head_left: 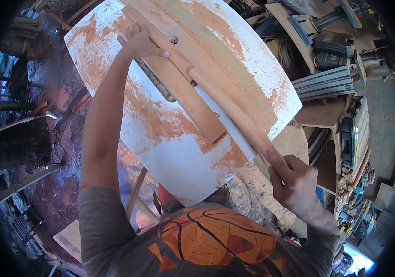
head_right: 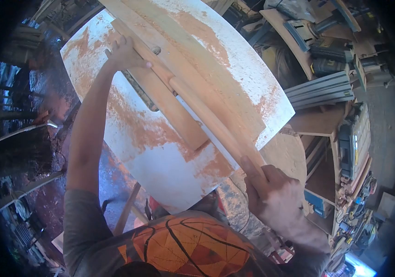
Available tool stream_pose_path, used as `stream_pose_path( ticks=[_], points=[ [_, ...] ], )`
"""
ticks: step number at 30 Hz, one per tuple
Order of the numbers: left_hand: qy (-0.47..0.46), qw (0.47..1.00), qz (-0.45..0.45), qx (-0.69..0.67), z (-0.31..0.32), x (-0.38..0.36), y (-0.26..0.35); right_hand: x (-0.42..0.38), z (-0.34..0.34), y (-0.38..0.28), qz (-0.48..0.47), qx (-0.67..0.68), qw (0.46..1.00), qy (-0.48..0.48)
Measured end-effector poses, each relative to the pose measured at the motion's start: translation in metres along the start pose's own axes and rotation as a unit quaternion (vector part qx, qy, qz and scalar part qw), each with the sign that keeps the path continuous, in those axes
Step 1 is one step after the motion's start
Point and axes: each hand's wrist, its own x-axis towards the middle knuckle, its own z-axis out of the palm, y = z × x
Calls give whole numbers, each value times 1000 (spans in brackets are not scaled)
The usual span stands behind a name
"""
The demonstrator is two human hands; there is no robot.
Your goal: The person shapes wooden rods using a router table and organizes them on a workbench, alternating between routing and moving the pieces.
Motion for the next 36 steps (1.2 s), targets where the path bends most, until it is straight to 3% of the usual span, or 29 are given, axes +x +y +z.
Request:
stream_pose_path(
  ticks=[30, 34, 36],
  points=[
    [59, 997, -20, 38, -37, 99, -80, 107, 17, -43, -41, -60, 996, 52],
    [42, 997, 26, 54, -40, 141, -112, 128, 24, -47, -60, -70, 993, 79],
    [34, 996, 69, -33, -44, 153, -128, 140, 23, -54, -61, -69, 992, 86]
  ],
)
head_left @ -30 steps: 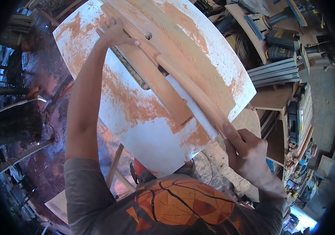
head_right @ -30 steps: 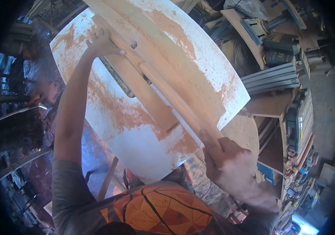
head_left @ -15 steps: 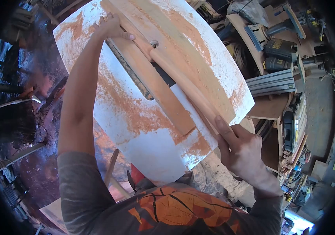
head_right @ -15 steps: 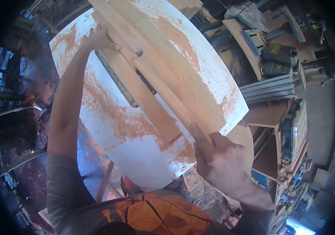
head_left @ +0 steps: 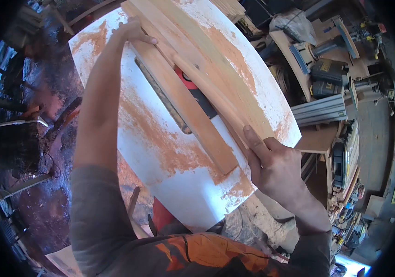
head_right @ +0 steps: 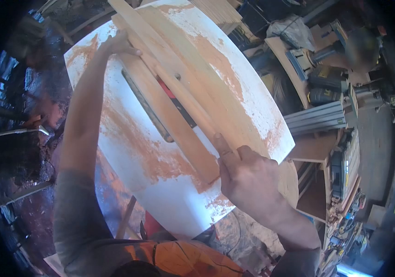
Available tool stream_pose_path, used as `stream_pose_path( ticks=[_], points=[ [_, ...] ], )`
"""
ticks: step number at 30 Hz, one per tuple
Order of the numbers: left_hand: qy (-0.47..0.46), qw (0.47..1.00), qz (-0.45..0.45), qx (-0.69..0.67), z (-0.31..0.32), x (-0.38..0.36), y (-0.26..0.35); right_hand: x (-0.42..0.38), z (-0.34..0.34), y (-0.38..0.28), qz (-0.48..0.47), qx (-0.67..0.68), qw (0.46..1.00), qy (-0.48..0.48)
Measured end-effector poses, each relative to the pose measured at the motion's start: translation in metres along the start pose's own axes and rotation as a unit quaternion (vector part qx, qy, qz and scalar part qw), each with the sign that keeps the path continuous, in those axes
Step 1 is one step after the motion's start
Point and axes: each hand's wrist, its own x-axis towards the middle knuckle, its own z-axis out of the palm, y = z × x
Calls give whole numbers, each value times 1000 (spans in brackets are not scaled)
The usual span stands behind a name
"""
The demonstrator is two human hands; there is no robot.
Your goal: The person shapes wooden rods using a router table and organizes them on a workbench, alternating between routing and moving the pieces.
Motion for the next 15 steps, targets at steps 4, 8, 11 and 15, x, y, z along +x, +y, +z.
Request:
stream_pose_path(
  ticks=[4, 8, 11, 15],
  points=[
    [24, 981, 24, -190, 3, 25, -45, 40, 1, -11, 9, 10, 1000, 13],
    [70, 960, -37, -267, -8, 39, -58, 112, 12, -23, 17, -19, 1000, 4],
    [103, 979, -145, -98, -28, 36, -43, 167, 17, -29, 29, 14, 999, 22],
    [150, 962, -205, -101, -27, 66, -70, 141, -23, -24, 60, 89, 989, 99]
  ],
)
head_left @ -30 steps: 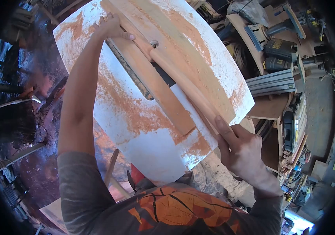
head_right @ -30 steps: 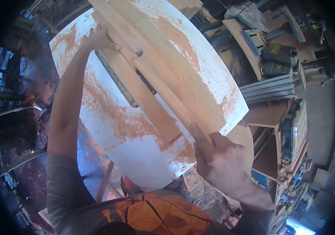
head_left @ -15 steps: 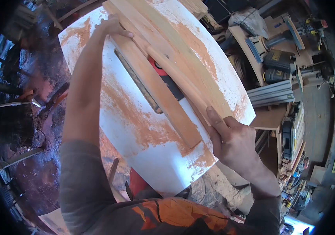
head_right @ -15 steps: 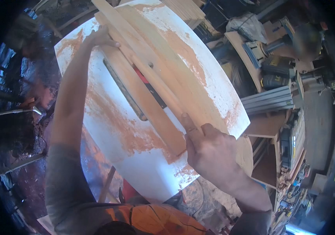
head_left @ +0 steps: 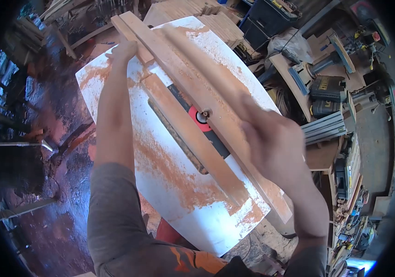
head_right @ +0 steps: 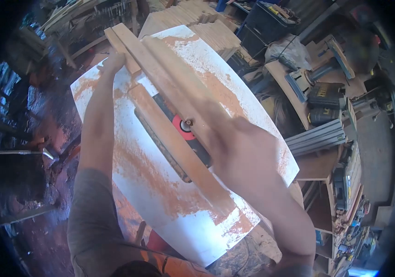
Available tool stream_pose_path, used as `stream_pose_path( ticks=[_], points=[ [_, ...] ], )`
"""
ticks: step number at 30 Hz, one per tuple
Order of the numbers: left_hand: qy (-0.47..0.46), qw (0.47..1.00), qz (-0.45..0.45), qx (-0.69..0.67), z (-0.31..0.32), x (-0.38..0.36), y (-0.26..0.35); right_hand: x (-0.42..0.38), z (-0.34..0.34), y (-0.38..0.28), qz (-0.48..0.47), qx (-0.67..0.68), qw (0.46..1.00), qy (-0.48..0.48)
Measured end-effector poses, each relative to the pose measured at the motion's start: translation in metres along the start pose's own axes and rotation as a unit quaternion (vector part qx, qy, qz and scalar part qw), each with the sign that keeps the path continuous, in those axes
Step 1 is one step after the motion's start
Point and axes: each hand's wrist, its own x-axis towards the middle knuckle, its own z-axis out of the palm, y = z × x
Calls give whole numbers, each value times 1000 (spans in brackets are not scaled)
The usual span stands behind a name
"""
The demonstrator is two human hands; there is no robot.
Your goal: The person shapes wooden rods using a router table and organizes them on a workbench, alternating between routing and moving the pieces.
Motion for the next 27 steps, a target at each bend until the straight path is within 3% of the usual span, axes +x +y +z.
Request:
stream_pose_path(
  ticks=[2, 5, 6, 8, 10, 13, 14, 15, 16, 18, 20, 23, 25, 26, 27],
  points=[
    [53, 995, -30, -73, 50, 79, -30, -23, -33, 13, 18, 15, 1000, 13],
    [106, 992, -53, -43, 40, 40, 2, -67, -64, 20, 162, 26, 986, 29],
    [103, 993, -46, -45, 42, 53, -4, -83, -71, 24, 169, 23, 985, 32],
    [-8, 989, 121, -85, 47, 100, -46, -119, -80, 31, 252, 1, 967, 38],
    [3, 997, 71, -1, 40, 116, -71, -156, -80, 35, 286, 10, 956, 62],
    [89, 996, 13, 14, -19, 57, -60, -195, -83, 37, 338, 23, 937, 85],
    [54, 976, -29, -209, -38, 41, -65, -208, -83, 39, 365, 25, 927, 77],
    [20, 905, -70, -419, -58, 20, -74, -226, -79, 49, 337, 39, 935, 100],
    [34, 910, -73, -406, -80, -14, -75, -241, -77, 56, 330, 57, 937, 97],
    [64, 879, -2, -473, -116, -85, -52, -267, -73, 74, 325, 92, 933, 121],
    [-1, 820, 46, -570, -133, -140, -42, -282, -70, 85, 300, 123, 938, 121],
    [29, 833, 76, -546, -173, -223, -1, -300, -76, 88, 344, 233, 900, 133],
    [72, 863, 161, -473, -184, -278, 45, -325, -81, 94, 301, 233, 913, 147],
    [47, 865, 166, -471, -189, -317, 76, -341, -86, 94, 283, 206, 924, 157],
    [11, 888, 246, -390, -190, -359, 104, -361, -89, 99, 233, 134, 948, 172]
  ],
)
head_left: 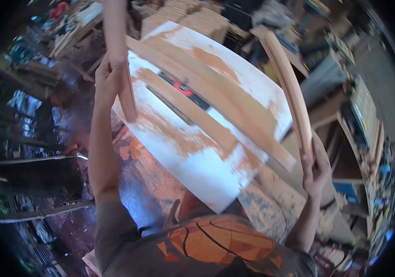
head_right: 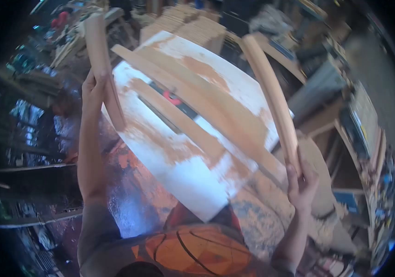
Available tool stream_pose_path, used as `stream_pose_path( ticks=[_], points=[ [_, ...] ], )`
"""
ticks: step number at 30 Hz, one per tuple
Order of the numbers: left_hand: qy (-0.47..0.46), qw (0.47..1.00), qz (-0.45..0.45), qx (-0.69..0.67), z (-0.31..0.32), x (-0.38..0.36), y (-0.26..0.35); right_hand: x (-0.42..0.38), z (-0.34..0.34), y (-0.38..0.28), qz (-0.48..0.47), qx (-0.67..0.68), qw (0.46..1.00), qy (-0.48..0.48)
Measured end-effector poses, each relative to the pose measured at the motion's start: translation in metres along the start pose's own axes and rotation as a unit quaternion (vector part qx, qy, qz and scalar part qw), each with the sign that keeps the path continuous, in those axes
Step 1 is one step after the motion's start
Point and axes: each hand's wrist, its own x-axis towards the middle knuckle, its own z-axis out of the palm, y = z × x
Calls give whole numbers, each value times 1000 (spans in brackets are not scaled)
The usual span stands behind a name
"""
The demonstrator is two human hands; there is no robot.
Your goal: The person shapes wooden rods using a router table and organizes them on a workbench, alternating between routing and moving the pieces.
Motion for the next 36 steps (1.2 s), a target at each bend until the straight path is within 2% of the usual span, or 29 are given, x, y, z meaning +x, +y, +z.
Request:
stream_pose_path(
  ticks=[1, 3, 4, 5, 7, 8, 10, 13, 15, 16, 20, 22, 23, 25, 26, 27, 29, 36],
  points=[
    [-79, 993, 58, 67, 30, -26, 24, -15, -10, 10, 18, -11, 1000, 1],
    [-256, 964, 64, -29, 102, -86, 56, -45, -25, 29, -13, 58, 994, 90],
    [-274, 926, 183, 184, 138, -116, 60, -64, -36, 41, 65, 101, 989, 88],
    [-336, 881, 272, 192, 172, -141, 46, -78, -46, 49, 63, 99, 989, 87],
    [-454, 814, 275, 235, 224, -180, 30, -101, -62, 64, 73, 64, 983, 159],
    [-451, 815, 277, 236, 241, -192, 14, -117, -73, 75, 92, 62, 981, 157],
    [-516, 787, 235, 245, 268, -207, -14, -142, -95, 81, 90, 51, 983, 149],
    [-494, 788, 233, 283, 280, -207, -27, -165, -106, 85, 47, 23, 985, 164],
    [-472, 801, 246, 273, 282, -207, -56, -180, -110, 83, 105, 26, 986, 126],
    [-449, 812, 261, 265, 281, -204, -63, -192, -104, 101, 96, 38, 986, 129],
    [-424, 803, 231, 349, 268, -206, -29, -201, -100, 99, 161, 91, 981, 59],
    [-288, 871, 115, 381, 270, -220, -19, -202, -95, 107, 102, 95, 990, 19],
    [-285, 873, 106, 382, 273, -234, -28, -202, -101, 106, 98, 95, 991, 10],
    [-220, 908, 7, 355, 284, -252, -55, -196, -114, 102, 46, 24, 996, -75],
    [-214, 908, 1, 359, 285, -253, -55, -193, -118, 104, 0, 13, 997, -78],
    [-227, 909, -18, 349, 287, -256, -55, -193, -126, 107, -5, 16, 996, -85],
    [-235, 910, -43, 338, 289, -259, -56, -192, -144, 111, 34, -46, 984, -168],
    [-205, 922, -52, 323, 294, -264, -58, -183, -163, 119, 8, -89, 971, -220]
  ],
)
